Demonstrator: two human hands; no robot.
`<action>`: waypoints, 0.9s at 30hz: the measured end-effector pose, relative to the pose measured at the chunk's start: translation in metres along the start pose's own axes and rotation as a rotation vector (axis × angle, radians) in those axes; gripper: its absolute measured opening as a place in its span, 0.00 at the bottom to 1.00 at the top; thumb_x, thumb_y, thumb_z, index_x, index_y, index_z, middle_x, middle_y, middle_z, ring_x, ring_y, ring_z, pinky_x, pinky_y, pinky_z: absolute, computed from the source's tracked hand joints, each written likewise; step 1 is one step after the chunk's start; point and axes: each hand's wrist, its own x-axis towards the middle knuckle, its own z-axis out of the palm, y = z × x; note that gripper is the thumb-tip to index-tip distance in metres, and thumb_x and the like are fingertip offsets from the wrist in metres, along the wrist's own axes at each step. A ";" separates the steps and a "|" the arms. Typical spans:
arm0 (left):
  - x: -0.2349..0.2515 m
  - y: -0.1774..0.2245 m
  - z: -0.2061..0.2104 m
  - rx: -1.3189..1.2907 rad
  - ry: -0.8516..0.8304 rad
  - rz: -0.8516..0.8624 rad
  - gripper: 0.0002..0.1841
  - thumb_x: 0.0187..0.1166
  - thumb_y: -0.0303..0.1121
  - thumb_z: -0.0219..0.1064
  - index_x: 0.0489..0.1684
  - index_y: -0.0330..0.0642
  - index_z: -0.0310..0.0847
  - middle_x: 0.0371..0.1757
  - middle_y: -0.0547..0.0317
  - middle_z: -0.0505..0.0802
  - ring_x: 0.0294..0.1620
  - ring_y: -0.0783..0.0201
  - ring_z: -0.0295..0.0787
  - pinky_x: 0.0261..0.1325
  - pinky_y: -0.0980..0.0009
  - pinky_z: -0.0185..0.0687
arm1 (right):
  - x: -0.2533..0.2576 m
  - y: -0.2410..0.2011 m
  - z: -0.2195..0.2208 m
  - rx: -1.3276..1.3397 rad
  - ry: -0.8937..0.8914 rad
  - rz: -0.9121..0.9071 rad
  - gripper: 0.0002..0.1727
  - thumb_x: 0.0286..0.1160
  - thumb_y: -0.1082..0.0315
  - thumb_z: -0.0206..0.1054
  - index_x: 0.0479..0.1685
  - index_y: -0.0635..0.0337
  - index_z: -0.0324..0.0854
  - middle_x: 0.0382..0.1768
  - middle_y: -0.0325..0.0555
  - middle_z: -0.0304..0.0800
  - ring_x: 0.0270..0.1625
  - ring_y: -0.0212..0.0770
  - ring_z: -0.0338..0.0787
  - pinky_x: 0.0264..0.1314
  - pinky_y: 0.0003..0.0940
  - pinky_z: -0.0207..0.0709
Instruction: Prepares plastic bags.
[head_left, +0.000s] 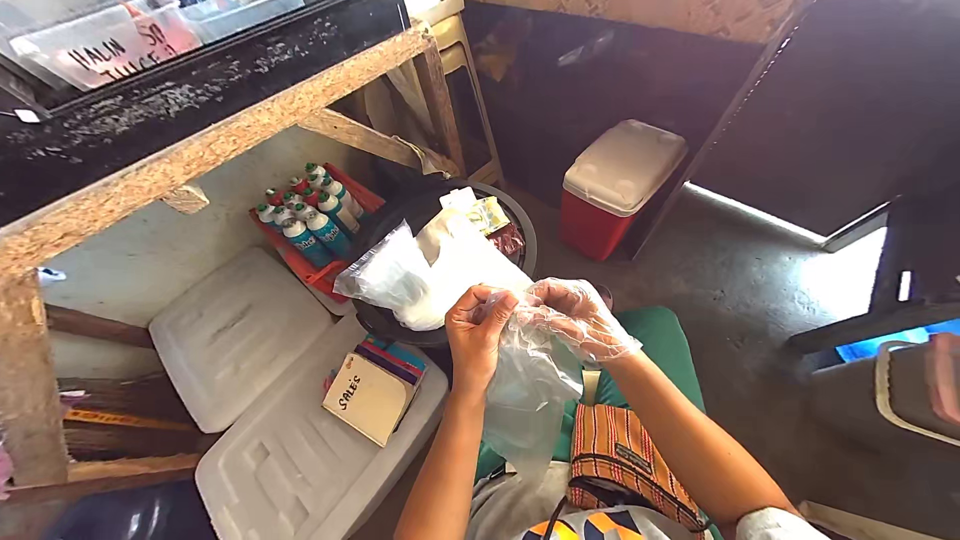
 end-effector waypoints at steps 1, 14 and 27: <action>0.000 0.000 -0.001 -0.003 0.007 -0.009 0.11 0.73 0.21 0.69 0.29 0.53 0.90 0.29 0.76 0.92 0.30 0.83 0.87 0.37 0.84 0.85 | 0.000 0.000 0.000 0.005 0.000 0.002 0.03 0.69 0.77 0.69 0.32 0.61 0.85 0.27 0.28 0.87 0.30 0.17 0.83 0.36 0.15 0.80; -0.005 -0.005 -0.005 -0.023 -0.157 -0.211 0.25 0.91 0.35 0.46 0.19 0.59 0.82 0.19 0.82 0.85 0.25 0.86 0.81 0.35 0.85 0.79 | -0.005 -0.003 -0.011 0.120 -0.022 -0.037 0.06 0.79 0.66 0.64 0.37 0.50 0.86 0.39 0.28 0.89 0.43 0.20 0.86 0.46 0.19 0.81; -0.024 -0.006 -0.087 -0.433 -0.115 -0.235 0.10 0.80 0.43 0.69 0.29 0.56 0.91 0.29 0.75 0.91 0.35 0.82 0.87 0.44 0.83 0.83 | -0.005 0.034 0.002 0.105 -0.504 0.277 0.08 0.80 0.63 0.62 0.33 0.51 0.81 0.23 0.20 0.82 0.28 0.17 0.81 0.35 0.17 0.77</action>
